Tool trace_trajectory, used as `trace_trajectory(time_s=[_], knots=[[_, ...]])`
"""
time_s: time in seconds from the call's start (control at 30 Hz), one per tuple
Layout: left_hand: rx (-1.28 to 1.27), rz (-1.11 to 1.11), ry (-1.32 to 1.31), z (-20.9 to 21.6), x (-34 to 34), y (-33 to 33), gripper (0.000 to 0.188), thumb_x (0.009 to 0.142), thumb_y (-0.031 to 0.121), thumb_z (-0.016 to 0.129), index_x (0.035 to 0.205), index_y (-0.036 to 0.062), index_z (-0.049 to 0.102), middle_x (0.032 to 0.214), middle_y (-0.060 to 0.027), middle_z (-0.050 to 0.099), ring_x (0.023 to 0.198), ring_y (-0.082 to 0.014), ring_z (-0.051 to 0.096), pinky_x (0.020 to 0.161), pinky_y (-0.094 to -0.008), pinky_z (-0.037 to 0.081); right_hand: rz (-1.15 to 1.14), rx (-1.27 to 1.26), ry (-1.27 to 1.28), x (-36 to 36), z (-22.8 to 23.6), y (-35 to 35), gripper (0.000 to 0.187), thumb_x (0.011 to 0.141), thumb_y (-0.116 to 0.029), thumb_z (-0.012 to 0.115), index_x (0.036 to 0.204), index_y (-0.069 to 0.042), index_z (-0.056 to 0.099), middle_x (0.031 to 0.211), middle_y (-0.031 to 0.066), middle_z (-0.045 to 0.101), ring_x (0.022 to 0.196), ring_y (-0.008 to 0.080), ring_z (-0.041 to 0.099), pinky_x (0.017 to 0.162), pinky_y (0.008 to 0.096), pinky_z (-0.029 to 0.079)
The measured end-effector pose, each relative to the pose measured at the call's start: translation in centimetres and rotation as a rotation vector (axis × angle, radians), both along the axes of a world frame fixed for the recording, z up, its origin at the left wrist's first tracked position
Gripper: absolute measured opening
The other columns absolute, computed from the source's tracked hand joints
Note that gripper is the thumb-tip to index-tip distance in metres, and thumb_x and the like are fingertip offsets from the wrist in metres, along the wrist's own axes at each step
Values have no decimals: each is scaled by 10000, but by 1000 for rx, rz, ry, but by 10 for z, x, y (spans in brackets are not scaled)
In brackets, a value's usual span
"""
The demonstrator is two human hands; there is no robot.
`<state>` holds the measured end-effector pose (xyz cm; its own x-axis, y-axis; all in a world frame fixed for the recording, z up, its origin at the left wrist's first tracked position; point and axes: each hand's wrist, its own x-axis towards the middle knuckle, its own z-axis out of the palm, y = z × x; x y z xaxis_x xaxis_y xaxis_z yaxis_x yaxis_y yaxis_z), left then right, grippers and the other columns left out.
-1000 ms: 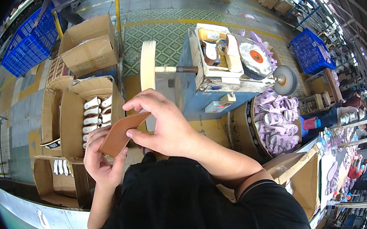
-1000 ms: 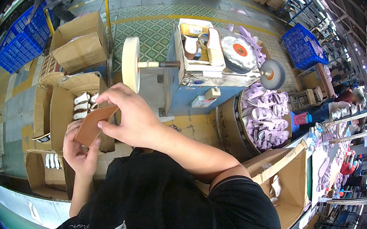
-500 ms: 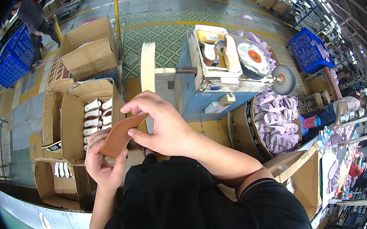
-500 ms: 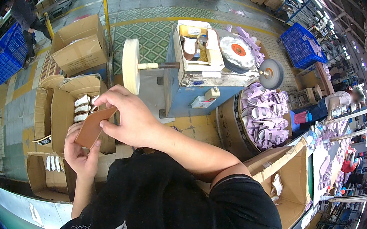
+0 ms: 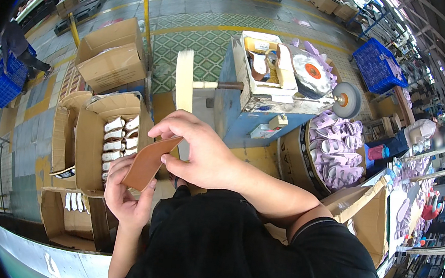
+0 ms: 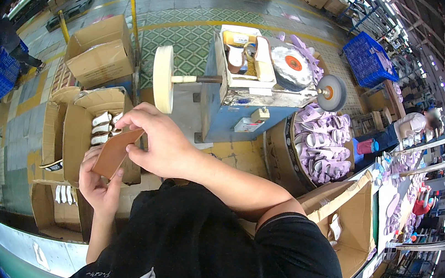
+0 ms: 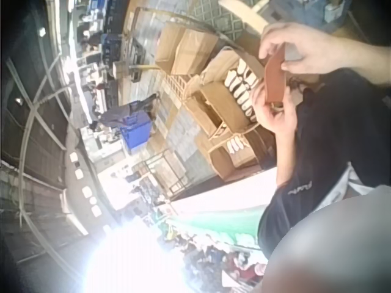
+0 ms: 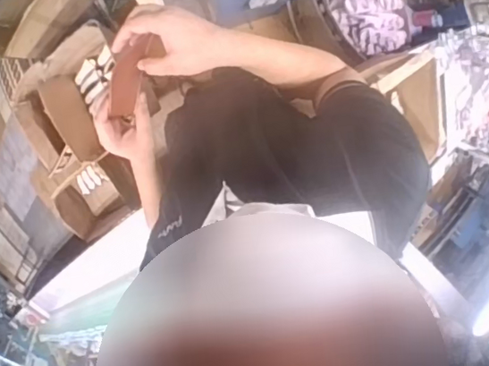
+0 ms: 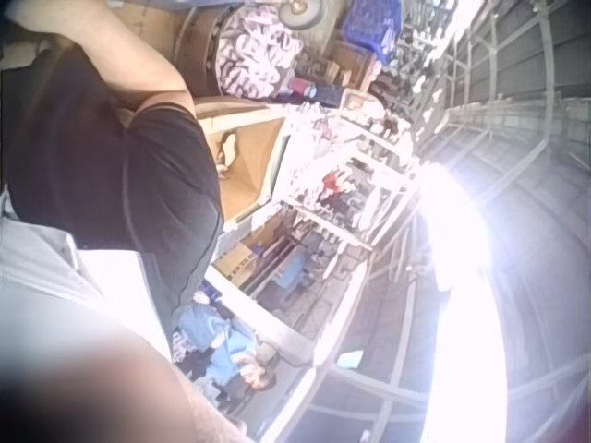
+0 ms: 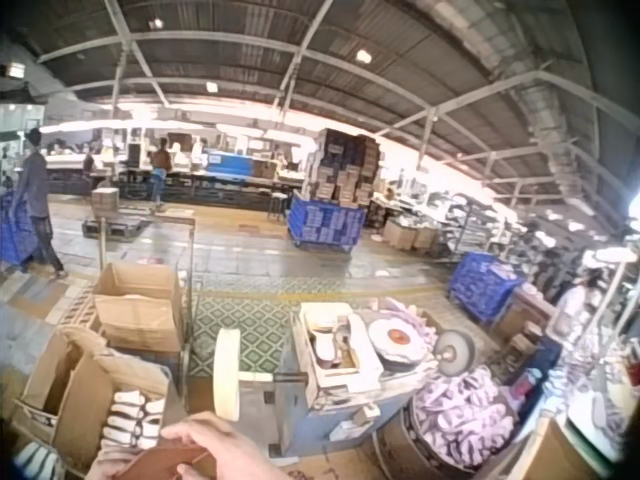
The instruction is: The person repeatedly picks up shoe insoles from a cardboard box, presses the edges against a rotating adhesive roller to apply glue, and places the treated insoles into a second box. The process is repeated for multiple insoles throughout the clip.
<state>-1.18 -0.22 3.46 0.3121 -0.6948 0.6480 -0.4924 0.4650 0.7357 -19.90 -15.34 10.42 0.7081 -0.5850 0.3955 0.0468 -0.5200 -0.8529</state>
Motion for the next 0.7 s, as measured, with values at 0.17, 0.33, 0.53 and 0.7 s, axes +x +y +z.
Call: trace_trajectory(time_s=[0.17,0.33,0.53,0.7], knots=[[16,-14,61,-5,0,-1,431,947,51,899,1300,-24,663,1325,-209,736,1351,-399,682,1175,-524,529,14,-42,-23,-5,0,-1,420,870,67,796,1272,-36,734,1207,122,702,1186,321,694,1035,443,589],[26,-42,178,-9,0,0,432,957,17,885,1313,-19,643,1383,-212,706,1411,-405,655,1216,-534,518,-10,-79,-21,-5,0,3,380,880,57,808,1244,-36,751,1204,132,724,1175,350,713,1019,449,599],[38,-36,173,-9,2,1,420,958,29,890,1300,-14,649,1380,-214,708,1403,-403,661,1211,-536,521,1,-85,-30,-5,0,4,369,894,50,813,1248,-36,756,1195,127,726,1144,347,726,1005,448,605],[41,-33,146,-8,2,1,411,952,47,901,1283,-4,662,1364,-207,719,1385,-399,672,1193,-533,530,-8,-77,-27,-5,0,3,310,897,5,824,1193,-38,741,1169,145,709,1121,381,731,985,457,611]])
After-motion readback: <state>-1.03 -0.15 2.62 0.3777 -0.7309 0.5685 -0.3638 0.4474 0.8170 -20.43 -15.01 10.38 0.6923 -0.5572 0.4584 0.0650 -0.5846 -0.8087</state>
